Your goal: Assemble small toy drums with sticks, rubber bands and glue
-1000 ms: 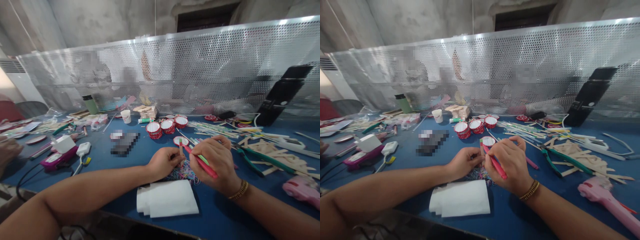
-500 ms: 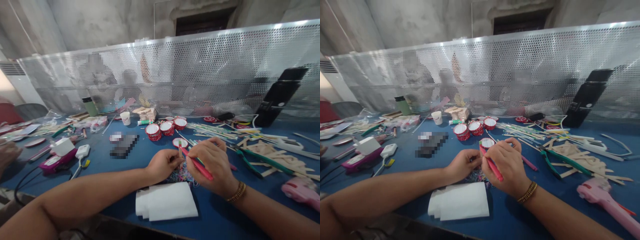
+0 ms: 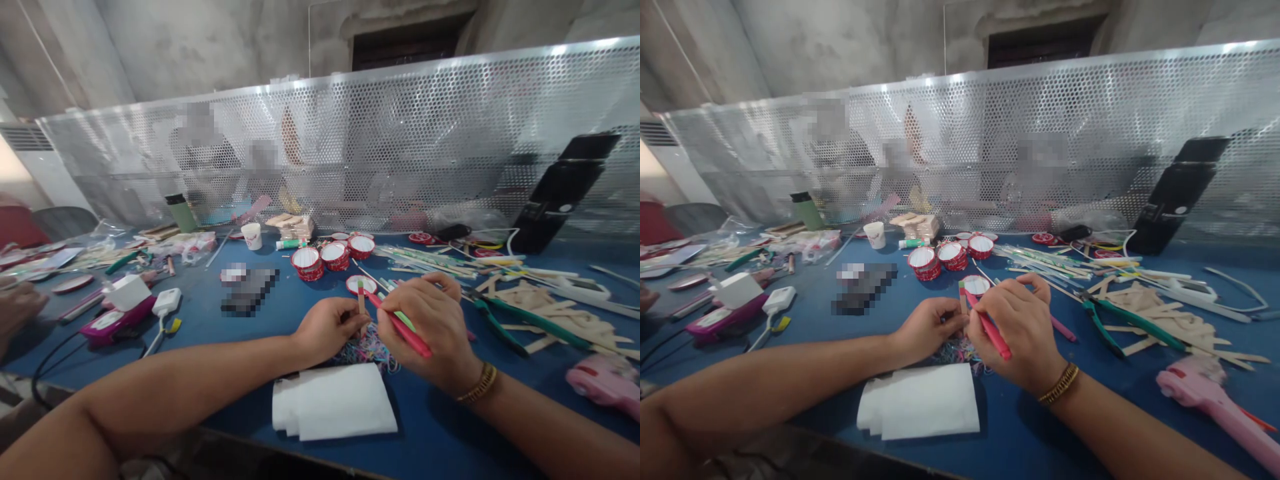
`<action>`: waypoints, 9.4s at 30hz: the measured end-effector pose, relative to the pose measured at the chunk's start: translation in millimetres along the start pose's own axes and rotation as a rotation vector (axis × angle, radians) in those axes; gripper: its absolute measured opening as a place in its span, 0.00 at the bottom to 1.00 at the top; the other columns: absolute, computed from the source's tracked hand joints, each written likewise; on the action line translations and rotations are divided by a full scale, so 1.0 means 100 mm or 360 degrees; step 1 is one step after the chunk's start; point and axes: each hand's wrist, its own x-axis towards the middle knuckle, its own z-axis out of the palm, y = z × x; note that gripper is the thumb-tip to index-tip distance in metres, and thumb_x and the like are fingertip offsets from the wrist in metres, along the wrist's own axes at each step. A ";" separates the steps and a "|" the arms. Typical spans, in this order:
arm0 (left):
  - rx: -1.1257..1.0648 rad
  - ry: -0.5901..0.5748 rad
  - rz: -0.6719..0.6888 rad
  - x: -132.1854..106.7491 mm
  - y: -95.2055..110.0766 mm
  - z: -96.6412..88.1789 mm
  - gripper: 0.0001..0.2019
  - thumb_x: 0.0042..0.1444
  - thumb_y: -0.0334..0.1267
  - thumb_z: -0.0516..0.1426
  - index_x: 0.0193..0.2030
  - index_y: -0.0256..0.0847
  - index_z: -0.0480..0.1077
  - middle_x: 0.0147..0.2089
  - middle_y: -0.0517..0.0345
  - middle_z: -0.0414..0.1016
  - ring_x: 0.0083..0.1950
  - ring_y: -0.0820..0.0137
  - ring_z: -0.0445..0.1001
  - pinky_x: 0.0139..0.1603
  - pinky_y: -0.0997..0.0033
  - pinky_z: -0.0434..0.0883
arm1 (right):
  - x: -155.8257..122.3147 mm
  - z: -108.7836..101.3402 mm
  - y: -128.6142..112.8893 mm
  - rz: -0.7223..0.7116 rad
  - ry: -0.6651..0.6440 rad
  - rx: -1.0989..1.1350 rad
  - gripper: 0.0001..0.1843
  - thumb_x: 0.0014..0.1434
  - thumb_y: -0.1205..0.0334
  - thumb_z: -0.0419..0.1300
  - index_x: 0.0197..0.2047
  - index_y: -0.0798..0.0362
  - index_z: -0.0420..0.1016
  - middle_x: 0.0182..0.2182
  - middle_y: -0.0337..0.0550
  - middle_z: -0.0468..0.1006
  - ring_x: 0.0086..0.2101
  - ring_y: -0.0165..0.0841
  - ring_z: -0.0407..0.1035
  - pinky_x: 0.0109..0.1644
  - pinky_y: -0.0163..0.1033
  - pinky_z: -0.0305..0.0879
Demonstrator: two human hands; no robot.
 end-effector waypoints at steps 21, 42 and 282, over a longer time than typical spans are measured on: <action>0.0037 0.0000 0.0019 -0.01 0.03 0.00 0.16 0.62 0.45 0.54 0.27 0.38 0.67 0.24 0.63 0.68 0.27 0.75 0.62 0.28 0.75 0.58 | 0.02 -0.01 -0.01 -0.0026 0.0008 -0.0005 0.09 0.52 0.71 0.62 0.32 0.49 0.65 0.24 0.33 0.73 0.29 0.33 0.69 0.49 0.50 0.58; 0.0043 0.0005 0.0032 -0.01 0.02 -0.01 0.15 0.61 0.45 0.54 0.27 0.38 0.67 0.25 0.63 0.68 0.28 0.74 0.63 0.29 0.76 0.59 | 0.00 0.01 0.00 -0.0028 -0.0019 0.0014 0.09 0.53 0.70 0.62 0.33 0.50 0.67 0.26 0.34 0.74 0.31 0.33 0.70 0.49 0.49 0.58; 0.0176 0.0135 0.0289 0.04 0.01 -0.06 0.13 0.63 0.40 0.57 0.28 0.37 0.75 0.34 0.55 0.80 0.36 0.70 0.74 0.40 0.72 0.66 | 0.00 0.04 0.14 0.0454 0.0077 0.0062 0.09 0.61 0.64 0.60 0.45 0.49 0.72 0.34 0.38 0.79 0.34 0.33 0.71 0.50 0.47 0.59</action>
